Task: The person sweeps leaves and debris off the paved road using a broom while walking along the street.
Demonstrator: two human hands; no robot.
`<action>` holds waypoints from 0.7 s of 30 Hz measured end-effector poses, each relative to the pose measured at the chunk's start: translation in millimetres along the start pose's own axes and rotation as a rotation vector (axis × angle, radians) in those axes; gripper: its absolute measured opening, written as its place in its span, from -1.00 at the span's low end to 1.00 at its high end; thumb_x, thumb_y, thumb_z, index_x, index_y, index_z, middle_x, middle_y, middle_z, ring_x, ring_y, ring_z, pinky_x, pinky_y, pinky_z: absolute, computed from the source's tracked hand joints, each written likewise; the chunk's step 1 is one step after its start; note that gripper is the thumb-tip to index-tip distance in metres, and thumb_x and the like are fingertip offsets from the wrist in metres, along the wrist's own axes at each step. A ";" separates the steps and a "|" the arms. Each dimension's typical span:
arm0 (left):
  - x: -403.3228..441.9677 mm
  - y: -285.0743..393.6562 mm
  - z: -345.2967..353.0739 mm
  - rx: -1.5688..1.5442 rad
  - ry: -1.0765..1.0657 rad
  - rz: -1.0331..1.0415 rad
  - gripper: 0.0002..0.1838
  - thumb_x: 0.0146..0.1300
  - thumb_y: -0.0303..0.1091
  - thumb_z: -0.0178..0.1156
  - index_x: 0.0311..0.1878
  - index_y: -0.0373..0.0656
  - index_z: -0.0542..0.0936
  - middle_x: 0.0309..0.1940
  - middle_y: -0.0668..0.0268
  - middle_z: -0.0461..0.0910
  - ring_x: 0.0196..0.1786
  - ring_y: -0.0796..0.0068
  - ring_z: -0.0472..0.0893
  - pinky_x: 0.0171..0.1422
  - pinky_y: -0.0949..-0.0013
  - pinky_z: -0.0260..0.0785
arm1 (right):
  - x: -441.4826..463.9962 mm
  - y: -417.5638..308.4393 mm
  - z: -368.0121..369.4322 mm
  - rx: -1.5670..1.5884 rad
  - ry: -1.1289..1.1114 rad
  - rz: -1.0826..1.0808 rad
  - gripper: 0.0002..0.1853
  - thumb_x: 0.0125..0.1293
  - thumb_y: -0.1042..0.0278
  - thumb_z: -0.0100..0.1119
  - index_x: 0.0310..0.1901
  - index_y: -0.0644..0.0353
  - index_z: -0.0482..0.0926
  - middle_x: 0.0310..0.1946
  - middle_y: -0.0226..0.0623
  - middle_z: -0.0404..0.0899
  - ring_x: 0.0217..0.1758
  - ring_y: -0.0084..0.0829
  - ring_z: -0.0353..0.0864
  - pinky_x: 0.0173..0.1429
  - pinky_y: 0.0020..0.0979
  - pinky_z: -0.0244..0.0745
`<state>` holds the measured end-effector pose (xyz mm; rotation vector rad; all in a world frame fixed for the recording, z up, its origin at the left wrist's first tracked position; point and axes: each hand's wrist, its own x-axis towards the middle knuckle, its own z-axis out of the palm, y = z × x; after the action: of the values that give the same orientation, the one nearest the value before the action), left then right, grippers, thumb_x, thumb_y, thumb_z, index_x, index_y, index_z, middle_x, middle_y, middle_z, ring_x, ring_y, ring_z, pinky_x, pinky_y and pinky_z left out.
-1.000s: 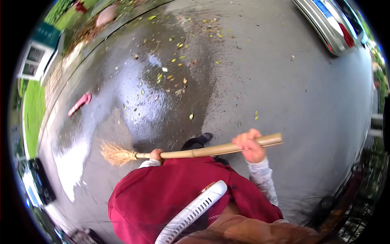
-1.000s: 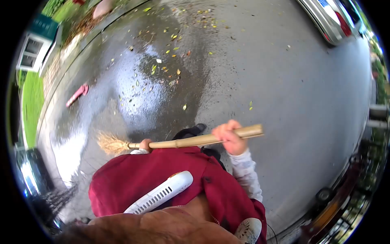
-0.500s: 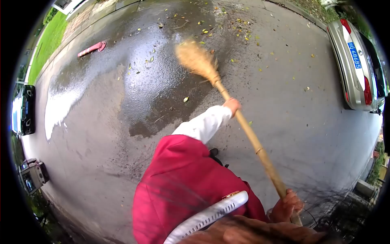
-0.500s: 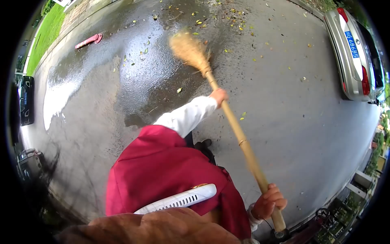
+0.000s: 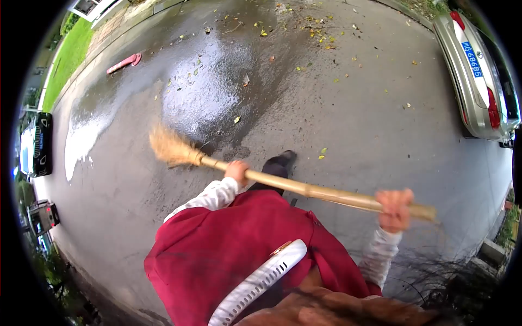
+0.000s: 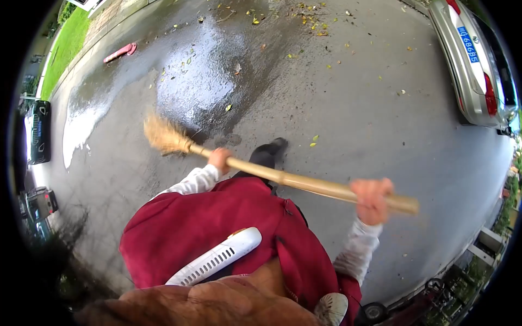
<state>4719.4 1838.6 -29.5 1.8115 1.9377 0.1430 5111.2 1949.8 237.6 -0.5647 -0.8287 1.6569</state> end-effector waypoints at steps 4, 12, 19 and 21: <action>-71.9 -31.7 51.1 -0.125 -0.051 -0.339 -0.84 -0.21 -0.31 0.26 -0.43 0.03 0.63 -0.41 0.23 0.59 -0.20 0.10 0.54 -0.11 0.09 0.39 | 60.8 67.1 7.0 0.064 -0.162 0.257 -0.78 0.11 0.61 -0.11 -0.52 0.06 0.14 -0.70 -0.50 0.20 -0.60 -0.49 0.21 -0.34 -0.32 0.14; 131.2 195.7 127.9 -0.348 0.394 0.064 -0.79 -0.41 -0.37 0.30 -0.57 0.05 0.51 -0.54 0.29 0.43 -0.36 0.20 0.49 -0.33 0.12 0.32 | 52.3 -121.0 -126.3 -0.317 -0.120 -0.172 -0.84 0.13 0.49 -0.05 -0.45 0.00 0.20 -0.69 -0.57 0.19 -0.62 -0.55 0.17 -0.39 -0.38 0.13; 382.8 320.5 66.1 -0.204 0.360 0.459 -0.79 -0.35 -0.45 0.26 -0.53 0.04 0.54 -0.47 0.37 0.50 -0.23 0.23 0.50 -0.10 0.15 0.37 | 24.1 -162.2 -122.9 -0.639 0.014 -0.452 -0.72 0.24 0.24 0.10 -0.50 -0.03 0.20 -0.70 -0.59 0.14 -0.53 -0.57 0.20 -0.08 -0.35 0.11; 389.9 348.5 30.3 -0.190 0.364 0.485 -0.82 -0.31 -0.43 0.24 -0.53 0.03 0.53 -0.47 0.39 0.50 -0.22 0.26 0.50 -0.05 0.18 0.34 | 28.4 -183.4 -147.0 -0.551 0.050 -0.526 -0.70 0.23 0.28 0.09 -0.54 -0.04 0.18 -0.70 -0.58 0.12 -0.52 -0.58 0.18 -0.09 -0.38 0.08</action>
<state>5046.5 2247.7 -25.2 2.1998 1.5877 0.8369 5328.3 2030.5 286.9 -0.6862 -1.2816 0.9271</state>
